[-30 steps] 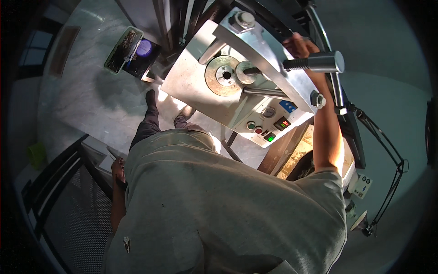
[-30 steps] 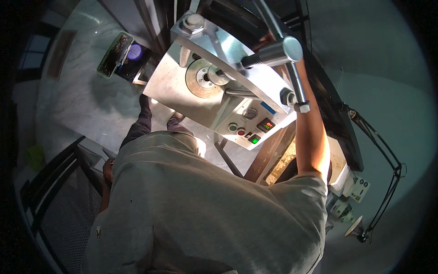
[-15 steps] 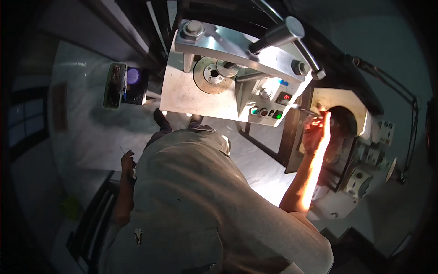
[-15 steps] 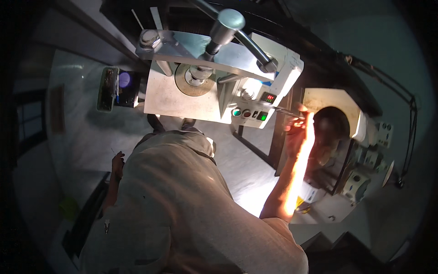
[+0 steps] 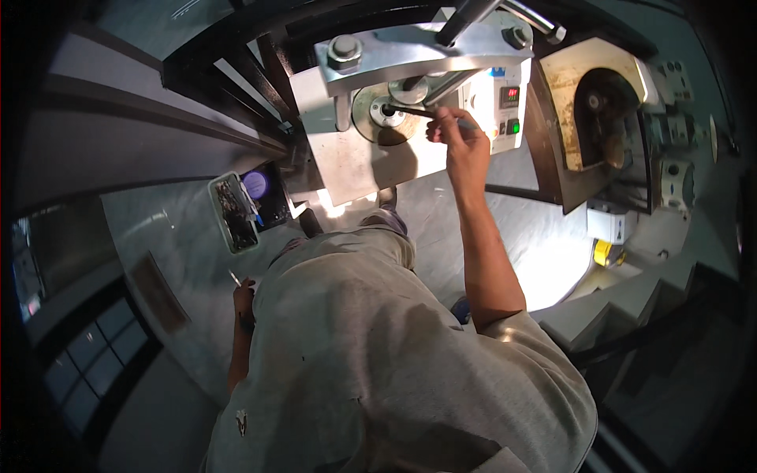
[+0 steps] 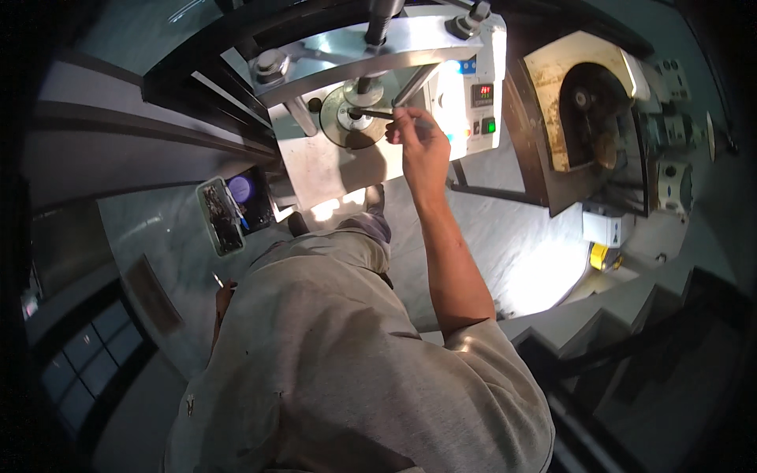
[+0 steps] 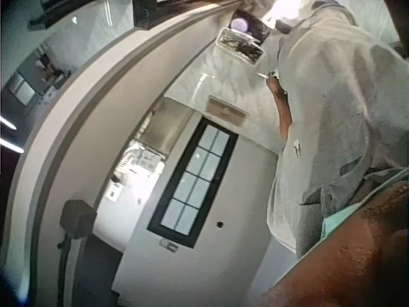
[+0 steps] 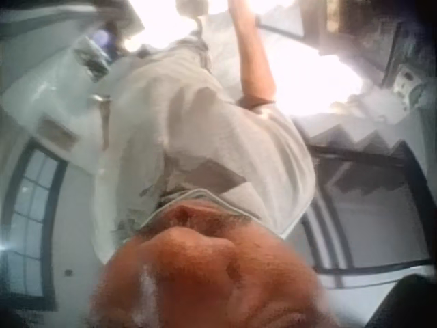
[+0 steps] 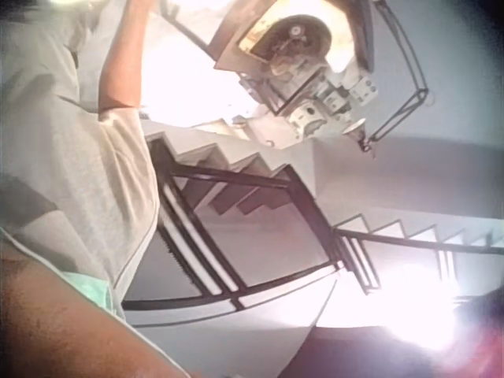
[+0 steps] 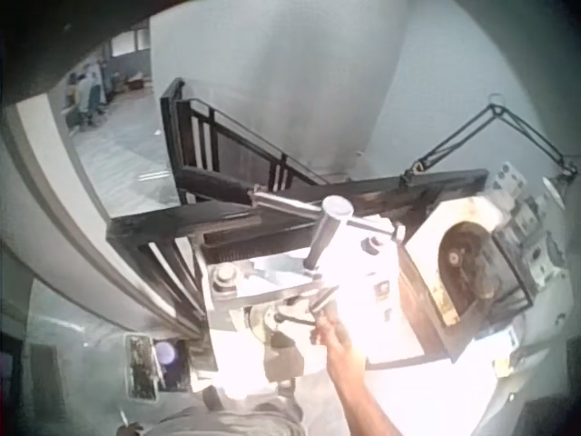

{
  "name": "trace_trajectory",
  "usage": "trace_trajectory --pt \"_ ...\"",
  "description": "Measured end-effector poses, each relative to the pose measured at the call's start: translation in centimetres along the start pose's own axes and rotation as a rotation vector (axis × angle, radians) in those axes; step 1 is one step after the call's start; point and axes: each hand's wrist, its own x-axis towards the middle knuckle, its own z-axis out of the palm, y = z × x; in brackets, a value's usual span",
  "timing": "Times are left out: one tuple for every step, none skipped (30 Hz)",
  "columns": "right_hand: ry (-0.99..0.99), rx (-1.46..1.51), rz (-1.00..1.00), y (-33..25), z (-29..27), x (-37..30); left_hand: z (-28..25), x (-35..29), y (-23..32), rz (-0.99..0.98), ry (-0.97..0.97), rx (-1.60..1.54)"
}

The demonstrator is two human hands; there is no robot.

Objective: The person uses a hand-held tool to polish and smooth the surfaces of small dental prosthetics against a rotating polishing wheel on a laboratory machine.

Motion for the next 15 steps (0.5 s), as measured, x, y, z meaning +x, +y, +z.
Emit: trace_trajectory --pt "0.095 0.029 -0.010 0.0 0.5 -0.5 -1.9 0.6 -0.6 -0.018 0.054 0.018" --pt "0.158 -0.119 -0.030 -0.2 0.9 -0.8 -3.7 1.5 -1.0 -0.036 0.109 0.036" --pt "0.194 -0.121 -0.020 0.0 1.3 -1.4 -5.2 2.0 -0.8 -0.026 0.083 0.060" --pt "0.231 -0.199 -0.045 0.1 1.8 -2.0 -6.7 2.5 -0.3 -0.061 0.046 0.071" --pt "0.270 -0.278 -0.067 0.4 2.2 -2.5 -7.8 3.1 0.3 -0.095 0.008 0.085" --pt "0.290 -0.334 -0.045 1.1 2.6 -2.5 -8.7 3.9 0.5 -0.269 0.011 -0.085" --pt "0.259 -0.408 -0.027 1.4 3.4 -2.2 -11.3 5.2 -2.1 -0.117 -0.039 0.106" --pt "0.231 -0.374 0.027 3.0 4.2 -1.3 -13.6 6.3 -4.7 0.047 -0.060 0.309" --pt "0.200 -0.343 0.079 4.6 5.3 -0.5 -15.5 7.0 -6.9 0.205 -0.051 0.491" --pt "0.235 -0.339 0.087 4.6 5.7 -0.7 -15.8 8.5 -5.7 0.225 -0.073 0.512" --pt "0.266 -0.189 0.121 4.6 6.0 -0.7 -15.5 10.0 -4.5 0.015 -0.052 0.406" --pt "0.288 -0.041 0.151 4.6 6.5 -1.1 -15.0 10.8 -3.2 -0.202 -0.025 0.296" --pt "0.310 -0.033 0.160 4.8 7.1 -1.8 -14.9 11.4 -1.7 -0.195 -0.033 0.319" --pt "0.442 0.369 0.069 5.0 7.8 -2.8 -14.8 12.1 0.0 -0.210 -0.091 0.269" --pt "0.567 0.764 -0.041 4.9 8.2 -3.8 -14.3 12.6 1.9 -0.224 -0.154 0.214"
